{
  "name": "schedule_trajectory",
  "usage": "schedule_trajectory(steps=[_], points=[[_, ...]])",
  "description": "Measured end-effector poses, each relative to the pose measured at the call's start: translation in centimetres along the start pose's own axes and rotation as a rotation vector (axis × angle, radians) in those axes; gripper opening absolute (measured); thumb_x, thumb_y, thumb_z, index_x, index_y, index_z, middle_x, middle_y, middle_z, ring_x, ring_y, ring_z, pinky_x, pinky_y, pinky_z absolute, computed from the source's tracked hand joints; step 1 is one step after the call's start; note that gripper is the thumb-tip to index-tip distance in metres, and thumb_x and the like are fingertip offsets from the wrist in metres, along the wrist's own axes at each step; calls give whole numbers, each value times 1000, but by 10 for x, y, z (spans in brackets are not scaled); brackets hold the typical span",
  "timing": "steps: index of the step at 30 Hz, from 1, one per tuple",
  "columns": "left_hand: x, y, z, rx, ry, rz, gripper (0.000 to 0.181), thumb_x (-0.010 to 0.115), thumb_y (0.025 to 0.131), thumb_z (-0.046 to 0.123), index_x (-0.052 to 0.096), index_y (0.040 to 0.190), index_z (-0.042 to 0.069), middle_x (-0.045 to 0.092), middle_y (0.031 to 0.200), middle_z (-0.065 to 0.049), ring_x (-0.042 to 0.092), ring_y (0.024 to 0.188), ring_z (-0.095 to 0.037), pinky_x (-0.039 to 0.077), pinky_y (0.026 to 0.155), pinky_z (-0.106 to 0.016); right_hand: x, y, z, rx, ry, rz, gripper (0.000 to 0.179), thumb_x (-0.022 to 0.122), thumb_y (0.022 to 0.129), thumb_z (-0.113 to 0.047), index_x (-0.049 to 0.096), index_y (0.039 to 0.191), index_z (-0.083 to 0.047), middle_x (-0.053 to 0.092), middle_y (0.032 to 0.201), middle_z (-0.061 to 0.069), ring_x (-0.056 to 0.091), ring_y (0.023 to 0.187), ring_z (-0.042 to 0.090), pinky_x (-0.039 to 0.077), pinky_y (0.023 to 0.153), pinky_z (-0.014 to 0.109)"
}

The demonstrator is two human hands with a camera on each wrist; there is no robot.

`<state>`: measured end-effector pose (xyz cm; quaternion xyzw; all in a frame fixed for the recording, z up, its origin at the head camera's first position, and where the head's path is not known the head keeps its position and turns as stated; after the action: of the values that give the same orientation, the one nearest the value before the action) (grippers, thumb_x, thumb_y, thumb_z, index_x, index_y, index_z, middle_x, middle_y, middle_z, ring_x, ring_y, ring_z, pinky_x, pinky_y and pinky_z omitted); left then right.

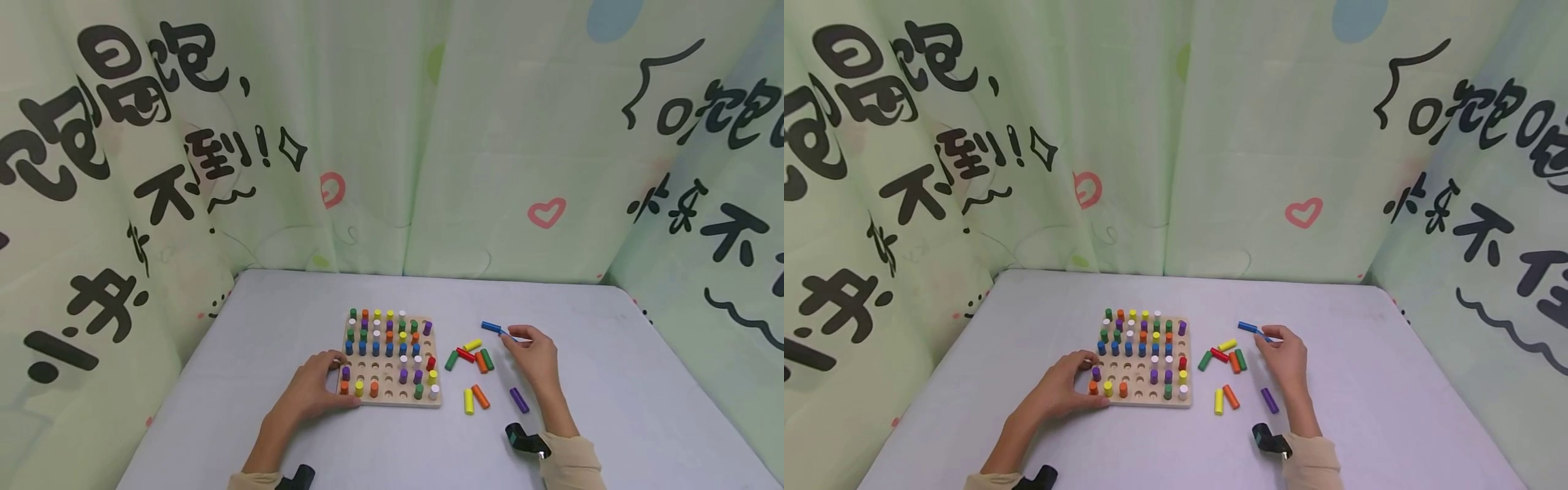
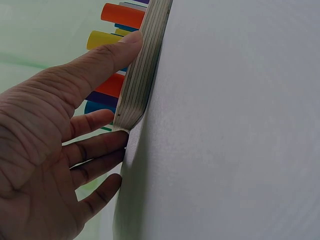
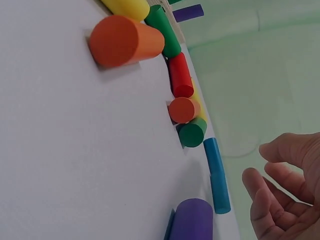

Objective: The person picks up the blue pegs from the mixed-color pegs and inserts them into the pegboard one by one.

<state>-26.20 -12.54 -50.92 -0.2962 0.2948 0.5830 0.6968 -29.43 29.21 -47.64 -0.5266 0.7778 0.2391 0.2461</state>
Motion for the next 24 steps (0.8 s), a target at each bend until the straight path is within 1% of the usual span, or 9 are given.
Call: schedule_trajectory(steps=[6, 15, 20, 24], points=[[0, 0, 0, 3, 0, -3, 73, 95, 66, 49, 61, 123, 18, 65, 126, -8, 57, 121, -31, 43, 108, -59, -2, 2, 8, 38, 12, 5, 35, 69, 97, -20, 65, 125, 1, 65, 127, 25, 61, 105, 35, 49, 70, 22], [0, 1, -1, 0, -2, 2, 74, 95, 65, 49, 61, 123, 18, 65, 126, -8, 57, 121, -31, 43, 108, -58, -1, 7, 18, 78, 28, -29, 37, 70, 96, -20, 64, 125, 3, 64, 128, 26, 63, 95, 31, 49, 61, 20], [1, 1, -1, 5, 5, 4, 74, 95, 65, 49, 61, 123, 18, 65, 124, -7, 58, 119, -31, 44, 107, -58, 1, 9, 23, 89, 33, -46, 36, 70, 96, -18, 64, 124, 4, 64, 127, 27, 62, 95, 31, 48, 62, 19], [1, 0, -1, 7, 3, 5, 75, 95, 65, 49, 61, 123, 18, 65, 124, -7, 58, 118, -31, 44, 106, -58, 3, 10, 24, 87, 28, -45, 35, 70, 95, -15, 64, 123, 6, 64, 124, 29, 61, 99, 34, 45, 64, 17]])
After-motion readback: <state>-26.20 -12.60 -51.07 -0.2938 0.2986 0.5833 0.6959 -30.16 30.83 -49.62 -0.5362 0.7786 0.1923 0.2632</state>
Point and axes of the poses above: each hand's wrist, its own y-axis towards the middle knuckle, its own x-axis out of the palm, z = x × y, the point moved 7 cm from there along y, towards the middle knuckle
